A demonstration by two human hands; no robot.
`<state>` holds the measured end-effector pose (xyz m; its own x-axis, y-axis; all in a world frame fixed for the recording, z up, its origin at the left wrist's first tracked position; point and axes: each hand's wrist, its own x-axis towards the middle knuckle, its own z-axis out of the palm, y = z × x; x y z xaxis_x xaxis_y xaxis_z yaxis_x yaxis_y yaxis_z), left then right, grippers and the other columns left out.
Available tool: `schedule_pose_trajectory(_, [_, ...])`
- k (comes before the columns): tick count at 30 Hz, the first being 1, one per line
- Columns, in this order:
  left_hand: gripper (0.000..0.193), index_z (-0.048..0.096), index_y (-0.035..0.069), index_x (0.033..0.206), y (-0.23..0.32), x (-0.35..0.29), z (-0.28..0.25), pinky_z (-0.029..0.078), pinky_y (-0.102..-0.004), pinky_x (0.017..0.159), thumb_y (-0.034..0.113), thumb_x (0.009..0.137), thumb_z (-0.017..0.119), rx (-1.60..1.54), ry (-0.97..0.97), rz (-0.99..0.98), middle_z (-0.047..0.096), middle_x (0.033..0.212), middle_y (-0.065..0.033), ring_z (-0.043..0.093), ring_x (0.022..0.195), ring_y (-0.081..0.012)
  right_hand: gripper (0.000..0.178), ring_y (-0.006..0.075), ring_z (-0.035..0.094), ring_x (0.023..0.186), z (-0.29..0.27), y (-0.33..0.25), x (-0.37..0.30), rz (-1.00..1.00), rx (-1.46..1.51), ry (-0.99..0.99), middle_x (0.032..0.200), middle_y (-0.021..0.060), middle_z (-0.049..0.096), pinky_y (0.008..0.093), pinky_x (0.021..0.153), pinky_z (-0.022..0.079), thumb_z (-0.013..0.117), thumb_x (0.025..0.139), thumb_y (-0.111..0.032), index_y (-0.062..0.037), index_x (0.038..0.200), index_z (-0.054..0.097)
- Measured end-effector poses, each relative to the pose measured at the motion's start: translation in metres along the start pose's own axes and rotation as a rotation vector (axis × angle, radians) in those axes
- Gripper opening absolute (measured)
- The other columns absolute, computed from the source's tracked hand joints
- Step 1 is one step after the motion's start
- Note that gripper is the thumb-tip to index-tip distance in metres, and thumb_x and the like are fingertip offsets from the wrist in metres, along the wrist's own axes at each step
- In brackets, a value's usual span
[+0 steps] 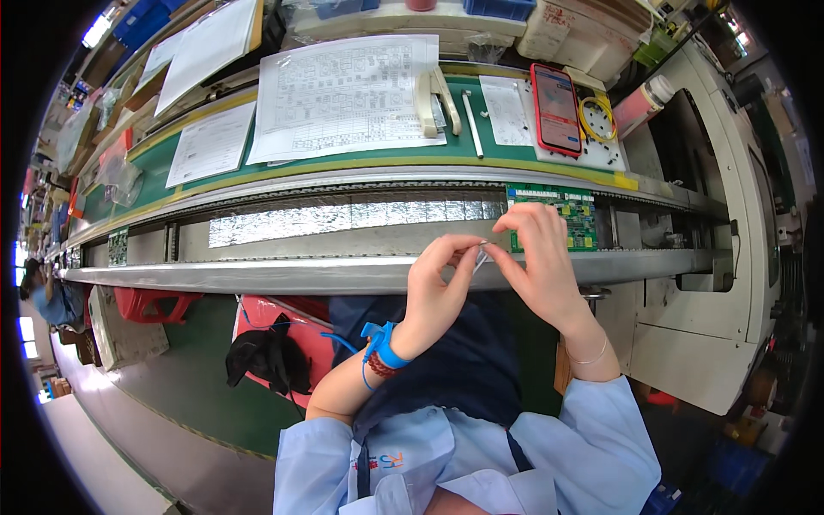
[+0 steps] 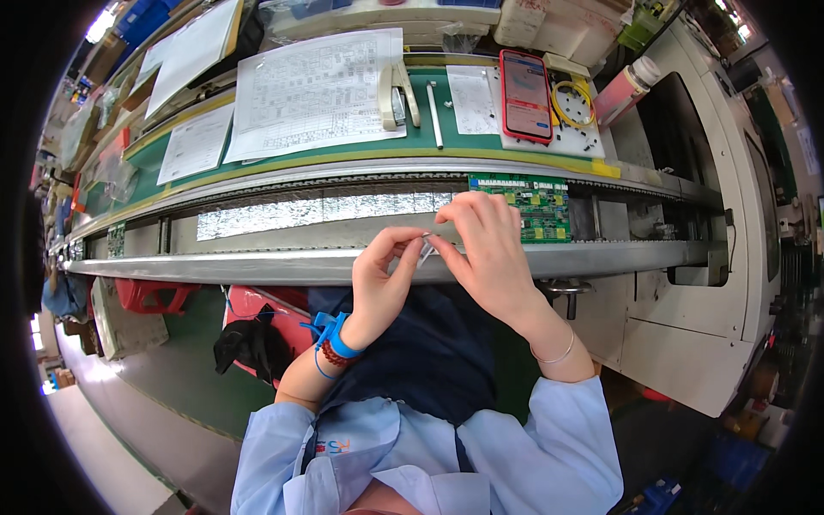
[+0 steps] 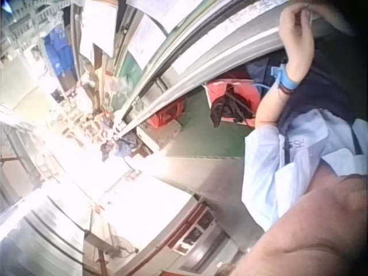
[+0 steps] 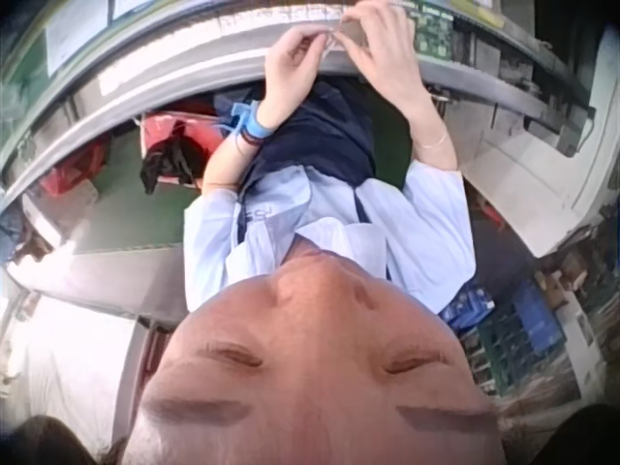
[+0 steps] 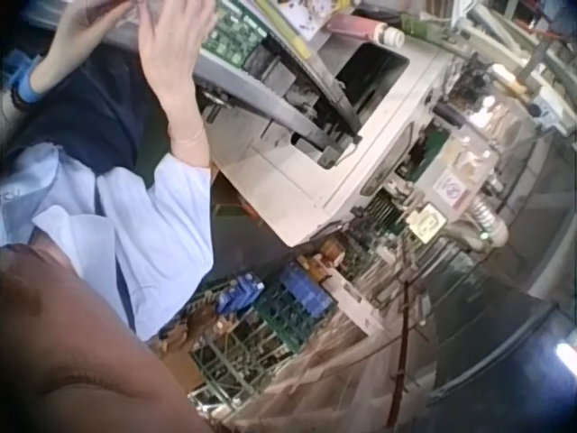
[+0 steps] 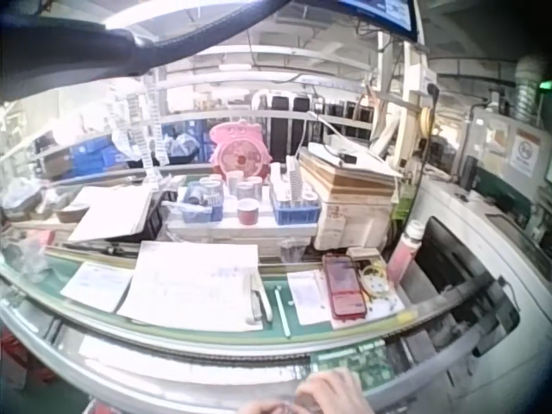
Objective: The person sits at a workstation and assembles green circuit boards by hand. They pick up small electronic components from a tray and place them onto the boards, which are positioned on a conveyor belt. The person occasionally reaches for components and adjusts the boards.
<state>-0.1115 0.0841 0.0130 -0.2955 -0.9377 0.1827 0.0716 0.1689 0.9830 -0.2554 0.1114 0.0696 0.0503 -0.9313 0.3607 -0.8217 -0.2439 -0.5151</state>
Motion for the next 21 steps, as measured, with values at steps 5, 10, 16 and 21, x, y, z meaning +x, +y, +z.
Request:
schedule_pose_trajectory(5, [0.012, 0.061, 0.001, 0.093, 0.007, -0.001, -0.004, 0.046, -0.0254, 0.064, -0.001, 0.081, 0.057, -0.002, 0.010, 0.060, 0.060, 0.082, -0.0086, 0.058, 0.069, -0.0159, 0.015, 0.0230, 0.049, 0.081, -0.003, 0.002, 0.000, 0.044, 0.187, -0.127, 0.083, 0.0072, 0.050, 0.0314, 0.076, 0.038, 0.064, 0.074, -0.008, -0.0039, 0.083, 0.054])
schedule_pose_trajectory(10, [0.024, 0.054, -0.001, 0.109, 0.011, 0.001, -0.018, 0.045, -0.0223, 0.072, 0.000, 0.085, 0.055, 0.006, -0.001, 0.027, 0.062, 0.091, -0.0063, 0.056, 0.079, -0.0091, 0.011, 0.0228, 0.051, 0.079, -0.002, 0.002, 0.019, -0.008, 0.221, -0.184, 0.079, 0.0084, 0.050, 0.0305, 0.074, 0.040, 0.061, 0.076, -0.007, -0.0016, 0.080, 0.052])
schedule_pose_trajectory(16, [0.021, 0.052, 0.000, 0.107, 0.003, -0.020, -0.088, 0.045, -0.0231, 0.072, 0.001, 0.087, 0.052, 0.189, 0.285, 0.123, 0.061, 0.091, -0.0078, 0.057, 0.079, -0.0112, 0.014, 0.0269, 0.054, 0.085, 0.013, 0.123, 0.106, 0.085, -0.181, 0.028, 0.085, 0.0088, 0.058, 0.0374, 0.074, 0.039, 0.059, 0.080, -0.020, -0.0055, 0.083, 0.057])
schedule_pose_trajectory(21, [0.014, 0.054, 0.000, 0.102, -0.012, -0.075, -0.166, 0.044, -0.0207, 0.067, 0.005, 0.090, 0.049, 0.247, 0.637, 0.018, 0.060, 0.087, -0.0054, 0.055, 0.074, -0.0082, 0.020, 0.0261, 0.050, 0.097, 0.018, 0.155, 0.145, 0.216, -0.519, -0.161, 0.094, 0.0072, 0.058, 0.0450, 0.082, 0.036, 0.060, 0.078, -0.028, -0.0104, 0.086, 0.059])
